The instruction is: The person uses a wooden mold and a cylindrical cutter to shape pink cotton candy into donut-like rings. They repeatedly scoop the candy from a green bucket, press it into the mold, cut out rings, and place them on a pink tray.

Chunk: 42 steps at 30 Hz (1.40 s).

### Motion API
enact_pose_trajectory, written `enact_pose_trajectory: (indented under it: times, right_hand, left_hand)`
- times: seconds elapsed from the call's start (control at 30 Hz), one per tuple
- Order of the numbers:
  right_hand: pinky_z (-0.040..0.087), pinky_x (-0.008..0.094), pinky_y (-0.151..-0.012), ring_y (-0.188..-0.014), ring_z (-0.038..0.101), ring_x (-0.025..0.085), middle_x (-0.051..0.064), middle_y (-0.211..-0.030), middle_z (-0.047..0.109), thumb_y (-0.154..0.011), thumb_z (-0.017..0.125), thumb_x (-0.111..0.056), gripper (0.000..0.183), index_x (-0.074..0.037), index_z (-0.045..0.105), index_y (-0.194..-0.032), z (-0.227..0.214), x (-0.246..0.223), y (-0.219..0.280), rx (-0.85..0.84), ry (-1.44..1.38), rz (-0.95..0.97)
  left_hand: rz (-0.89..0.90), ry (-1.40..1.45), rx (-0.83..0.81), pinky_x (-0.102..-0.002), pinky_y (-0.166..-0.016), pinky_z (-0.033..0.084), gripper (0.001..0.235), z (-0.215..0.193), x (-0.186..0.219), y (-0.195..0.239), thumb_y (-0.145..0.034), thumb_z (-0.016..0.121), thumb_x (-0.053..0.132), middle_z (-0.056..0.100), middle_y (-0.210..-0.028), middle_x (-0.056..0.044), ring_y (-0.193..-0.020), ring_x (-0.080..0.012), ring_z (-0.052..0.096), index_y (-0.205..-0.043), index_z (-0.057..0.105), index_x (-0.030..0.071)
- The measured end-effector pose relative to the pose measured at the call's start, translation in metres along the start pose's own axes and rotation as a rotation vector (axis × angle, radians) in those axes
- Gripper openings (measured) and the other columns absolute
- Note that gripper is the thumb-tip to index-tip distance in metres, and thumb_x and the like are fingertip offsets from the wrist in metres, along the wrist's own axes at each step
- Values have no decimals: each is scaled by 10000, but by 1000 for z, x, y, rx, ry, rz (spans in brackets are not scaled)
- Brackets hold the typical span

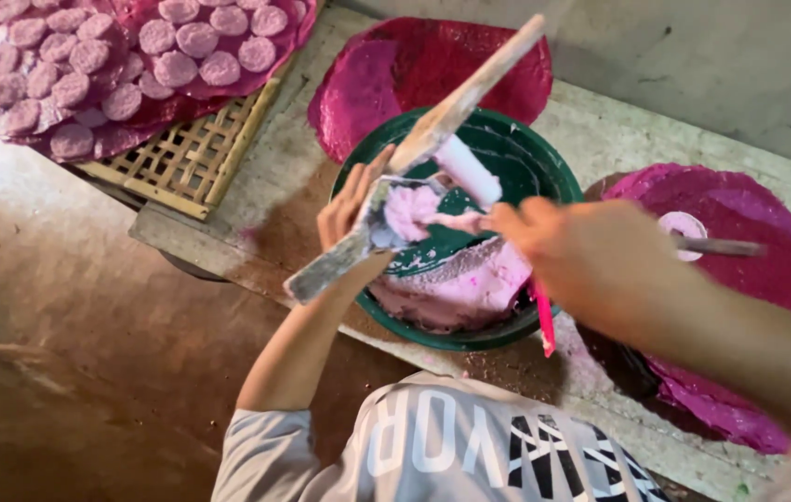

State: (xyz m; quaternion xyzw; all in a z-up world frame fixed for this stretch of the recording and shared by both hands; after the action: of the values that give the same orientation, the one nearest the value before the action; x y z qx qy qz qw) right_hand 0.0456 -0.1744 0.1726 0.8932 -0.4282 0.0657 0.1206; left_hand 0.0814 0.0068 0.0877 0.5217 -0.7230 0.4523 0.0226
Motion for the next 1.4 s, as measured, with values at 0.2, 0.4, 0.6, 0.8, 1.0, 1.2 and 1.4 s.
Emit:
enact_pose_trajectory:
  times: [0.2,0.4,0.6,0.8,1.0,1.2,1.4]
  right_hand:
    - [576,357,-494,-622,734,248,118,-839,691,-895,586,-144,206,-20,631,-1053,12,-41,-25,168,119,-189]
    - [559,433,-521,-664,721,305,130,-1059,740,-983,535,-193,475,-100,573,-1447,40,34,21,190,-288,133]
    - [566,375,-805,-932,771,313,241,-1085,719,-942,560,-2,527,-57,511,-1463,132,-24,-26,349,-1180,142]
    - [539,353,-680,-736,652,252,232,-849,757,-959,575,-62,439,-103,636,-1391,185,12,-9,45,-1201,328]
    - [528,328,-673,-694,639,135,196,-841,701,-954,583,-80,474,-43,576,-1427,153,-2,-30,420,-1129,171]
    - [488,305,-589,-688,562,93,28,-802,678,-959,593,-91,440,-59,613,-1397,184,4,-20,158,-1302,186]
    - [415,260,-530,-623,457,73,-15,-711,551,-985,524,-89,395,-75,664,-1354,168,52,-41,97,-1287,186]
  left_hand:
    - [132,-18,3,-408,-874,577,682,27,2,12,-773,795,265,674,-1301,-168,-1112,-371,692,-1395,565,102]
    - [-120,-33,191,-408,-844,584,487,-5,-41,10,-911,780,253,662,-1234,-156,-1043,-329,708,-1339,623,81]
    - [-61,-273,230,-415,-862,590,418,-2,-28,4,-906,747,225,581,-1415,-177,-1112,-342,672,-1266,635,45]
    - [-88,-269,184,-430,-883,595,397,-1,-40,-2,-884,736,226,446,-1579,-212,-1186,-364,622,-1219,651,29]
    - [-42,-354,192,-427,-883,600,427,16,-25,-3,-859,756,258,260,-1640,-276,-1253,-424,569,-1218,662,47]
    - [-67,-335,116,-463,-855,616,512,13,-46,-9,-900,746,255,279,-1659,-306,-1161,-401,609,-1334,552,64]
    - [42,-281,79,-485,-833,614,932,17,-30,-2,-918,743,275,302,-1618,-324,-1195,-490,595,-1628,216,-16]
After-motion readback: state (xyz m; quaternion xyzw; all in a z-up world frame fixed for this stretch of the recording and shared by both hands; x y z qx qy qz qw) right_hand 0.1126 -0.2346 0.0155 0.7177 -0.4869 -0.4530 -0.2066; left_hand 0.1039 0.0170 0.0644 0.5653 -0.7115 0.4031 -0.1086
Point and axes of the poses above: each hand's wrist, its own y-axis away from the middle knuckle, its own z-axis out of the palm, x = y × z, the point moved 9 cm from there along -y, towards the middle knuckle
